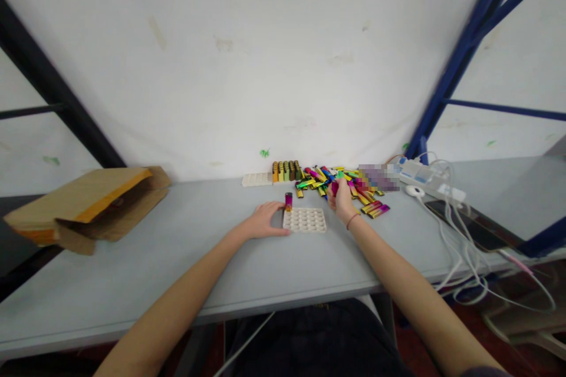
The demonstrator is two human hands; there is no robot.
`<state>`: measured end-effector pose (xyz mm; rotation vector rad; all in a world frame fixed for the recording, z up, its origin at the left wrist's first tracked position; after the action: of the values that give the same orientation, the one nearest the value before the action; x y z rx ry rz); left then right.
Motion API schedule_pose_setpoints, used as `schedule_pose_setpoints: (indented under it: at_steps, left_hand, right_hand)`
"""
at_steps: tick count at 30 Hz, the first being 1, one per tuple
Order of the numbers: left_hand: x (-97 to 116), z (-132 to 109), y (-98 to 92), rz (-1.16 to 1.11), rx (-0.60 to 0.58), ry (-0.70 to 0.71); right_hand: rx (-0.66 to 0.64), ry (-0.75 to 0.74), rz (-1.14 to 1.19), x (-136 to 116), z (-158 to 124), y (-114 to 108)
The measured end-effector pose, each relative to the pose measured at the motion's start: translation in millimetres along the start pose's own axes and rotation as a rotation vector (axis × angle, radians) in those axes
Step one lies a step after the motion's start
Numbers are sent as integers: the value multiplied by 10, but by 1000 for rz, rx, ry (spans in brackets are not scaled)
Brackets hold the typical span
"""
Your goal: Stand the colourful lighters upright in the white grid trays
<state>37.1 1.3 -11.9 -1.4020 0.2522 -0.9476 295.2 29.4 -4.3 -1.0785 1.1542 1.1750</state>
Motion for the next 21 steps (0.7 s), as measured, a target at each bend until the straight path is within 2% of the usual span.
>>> schedule_pose_setpoints:
  at_steps: [3, 5, 11, 14, 18, 21]
  left_hand:
    - [-2, -1, 0, 2, 8, 7]
    - [-6, -4, 3, 1, 24, 20]
    - [-29, -10, 20, -14, 18, 8]
    - [-33, -11, 22, -22, 12, 3]
    - [-27, -13, 16, -34, 22, 3]
    - [-21, -13, 13, -36, 18, -8]
  right_hand:
    - [78, 162, 139, -49, -56, 35]
    - [60, 124, 126, -71, -95, 74]
    - [-112, -221, -17, -98, -224, 205]
    - [-191, -368, -186, -139, -296, 242]
    - [-174, -601, -425, -202, -351, 251]
    - [-143, -739, -505, -217, -358, 251]
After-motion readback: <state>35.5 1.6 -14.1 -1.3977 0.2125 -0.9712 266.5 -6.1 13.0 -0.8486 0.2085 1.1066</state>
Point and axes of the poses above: each hand's wrist, its own z-axis towards the middle knuckle, its own y-axis out of the palm, x = y × z, the point moved 1 cm from there along z, towards the middle knuckle, and after that the axes turned 2 degrees about y, right-handed, at the moved point
